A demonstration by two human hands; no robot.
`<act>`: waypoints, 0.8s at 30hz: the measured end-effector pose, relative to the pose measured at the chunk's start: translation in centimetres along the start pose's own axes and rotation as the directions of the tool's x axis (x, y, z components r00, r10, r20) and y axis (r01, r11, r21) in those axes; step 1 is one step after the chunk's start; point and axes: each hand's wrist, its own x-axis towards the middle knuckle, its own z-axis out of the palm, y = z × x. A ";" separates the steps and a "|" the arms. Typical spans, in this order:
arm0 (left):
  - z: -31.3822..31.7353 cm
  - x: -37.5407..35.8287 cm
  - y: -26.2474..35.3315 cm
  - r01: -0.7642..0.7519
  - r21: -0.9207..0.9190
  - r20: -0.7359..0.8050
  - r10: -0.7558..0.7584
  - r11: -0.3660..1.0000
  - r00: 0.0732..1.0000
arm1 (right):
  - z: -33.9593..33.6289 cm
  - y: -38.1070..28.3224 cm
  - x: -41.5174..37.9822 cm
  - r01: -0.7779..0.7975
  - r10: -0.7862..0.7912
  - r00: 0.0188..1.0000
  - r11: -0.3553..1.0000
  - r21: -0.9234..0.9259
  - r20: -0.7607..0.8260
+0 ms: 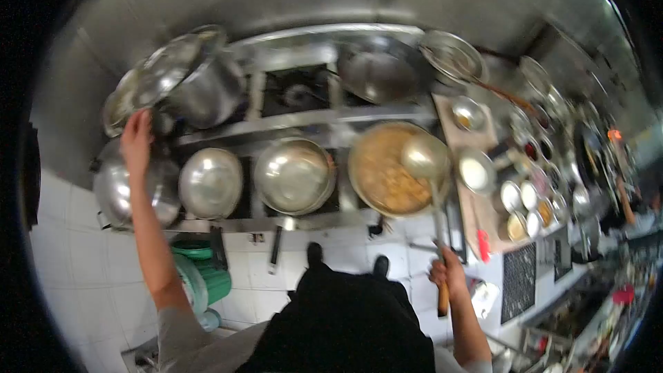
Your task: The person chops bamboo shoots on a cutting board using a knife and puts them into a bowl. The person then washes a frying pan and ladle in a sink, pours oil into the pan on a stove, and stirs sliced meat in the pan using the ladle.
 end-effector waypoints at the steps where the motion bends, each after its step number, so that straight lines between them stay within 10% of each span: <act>1: -0.2 3.4 -1.6 -0.132 0.121 -0.063 0.140 0.984 0.988 | 1.1 0.9 -0.1 0.014 -0.017 1.000 0.996 0.088 0.026; 7: 3.1 20.6 -6.4 -0.296 0.484 0.045 0.315 0.824 0.948 | 5.9 8.5 0.8 0.269 -0.627 0.728 0.634 -0.725 -0.278; 9: 4.9 25.0 -9.5 -0.392 0.632 0.139 0.400 0.669 0.906 | 9.1 7.1 -1.7 0.243 -0.643 0.710 0.606 -0.758 -0.287; 13: 7.4 31.2 -15.0 -0.380 0.876 0.377 0.072 0.297 0.924 | 15.3 4.9 -5.3 0.189 -0.838 0.487 0.378 -0.906 -0.247; 16: 8.6 37.7 -24.6 -0.378 0.808 0.423 0.003 0.452 0.906 | 15.7 6.6 -4.0 0.236 -0.881 0.337 0.420 -0.876 -0.332; 18: 8.0 40.4 -28.9 -0.402 0.734 0.439 0.070 0.547 0.896 | 12.6 9.9 -1.1 0.165 -0.881 0.354 0.389 -0.907 -0.313; 21: 7.9 41.9 -30.4 -0.416 0.764 0.399 0.146 0.493 0.905 | 12.7 9.8 -1.1 -0.037 -0.685 0.664 0.371 -0.928 -0.300; 24: 6.8 39.2 -27.6 -0.360 0.755 0.405 0.042 0.549 0.913 | 12.6 12.5 -0.1 -0.003 -0.826 0.537 0.202 -0.979 -0.172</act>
